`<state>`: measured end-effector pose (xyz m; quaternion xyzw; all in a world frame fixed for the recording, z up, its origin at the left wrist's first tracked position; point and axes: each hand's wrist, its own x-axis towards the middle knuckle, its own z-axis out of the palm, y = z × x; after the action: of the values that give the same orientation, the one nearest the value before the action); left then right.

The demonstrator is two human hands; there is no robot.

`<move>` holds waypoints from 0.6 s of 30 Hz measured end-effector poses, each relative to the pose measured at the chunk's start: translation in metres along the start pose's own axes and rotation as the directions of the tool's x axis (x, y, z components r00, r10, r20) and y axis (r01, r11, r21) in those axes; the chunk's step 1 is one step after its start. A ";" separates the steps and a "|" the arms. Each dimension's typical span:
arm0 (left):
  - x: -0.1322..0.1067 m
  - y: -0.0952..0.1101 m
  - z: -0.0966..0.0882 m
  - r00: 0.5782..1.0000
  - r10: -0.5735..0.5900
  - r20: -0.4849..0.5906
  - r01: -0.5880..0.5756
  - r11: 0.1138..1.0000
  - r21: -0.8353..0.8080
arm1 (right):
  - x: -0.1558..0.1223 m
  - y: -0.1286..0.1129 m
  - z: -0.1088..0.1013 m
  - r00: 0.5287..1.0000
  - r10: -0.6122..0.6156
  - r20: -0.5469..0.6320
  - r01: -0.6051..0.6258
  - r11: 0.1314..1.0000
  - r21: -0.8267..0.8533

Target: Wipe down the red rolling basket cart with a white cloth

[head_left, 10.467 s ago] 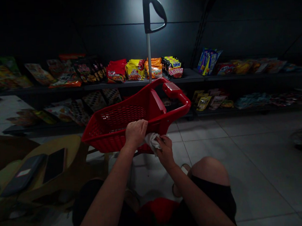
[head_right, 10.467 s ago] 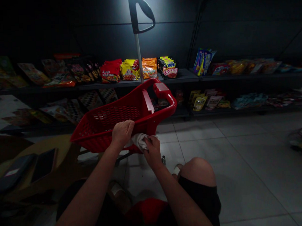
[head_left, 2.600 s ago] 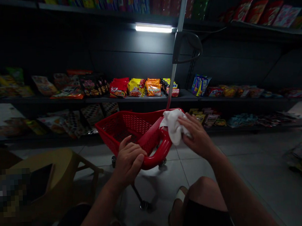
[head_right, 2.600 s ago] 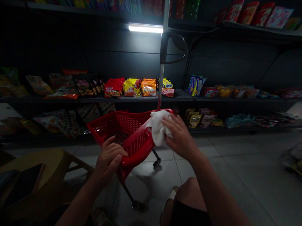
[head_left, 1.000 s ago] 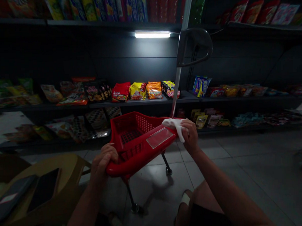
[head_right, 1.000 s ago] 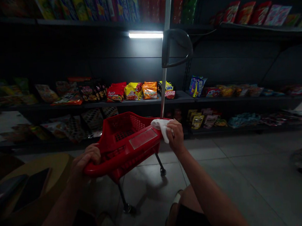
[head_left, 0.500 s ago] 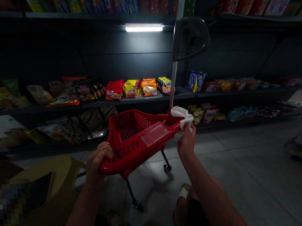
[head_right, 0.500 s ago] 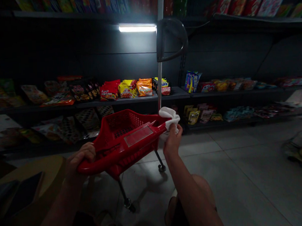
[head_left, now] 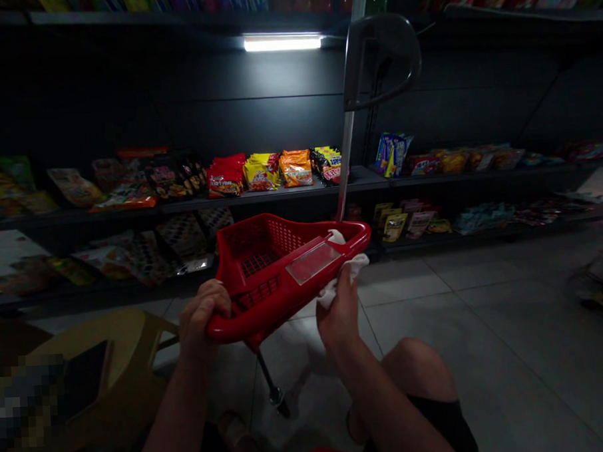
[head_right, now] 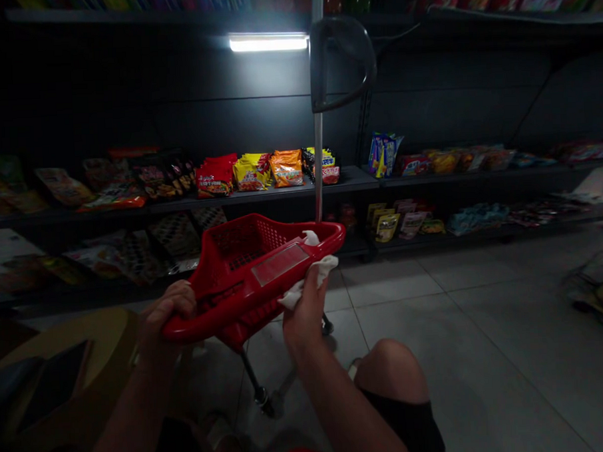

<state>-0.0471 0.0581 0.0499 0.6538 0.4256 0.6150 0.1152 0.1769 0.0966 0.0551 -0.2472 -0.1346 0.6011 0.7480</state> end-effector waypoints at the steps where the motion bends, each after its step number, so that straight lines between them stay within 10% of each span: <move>1: 0.000 0.001 0.001 1.000 0.004 -0.001 -0.004 1.000 -0.007 | -0.020 0.011 -0.001 0.997 0.080 0.013 -0.080 0.997 -0.003; 6: 0.003 0.009 0.001 1.000 -0.004 0.025 0.003 0.999 0.034 | -0.091 0.048 -0.008 0.867 0.467 0.175 -0.449 0.883 -0.136; 18: 0.001 0.011 0.014 0.999 -0.039 -0.032 0.042 0.994 0.102 | -0.104 0.041 0.007 0.777 0.526 0.345 -0.563 0.826 0.009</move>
<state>-0.0299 0.0578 0.0546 0.6409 0.4713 0.5996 0.0876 0.1135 0.0038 0.0493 -0.1298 -0.1458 0.8307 0.5213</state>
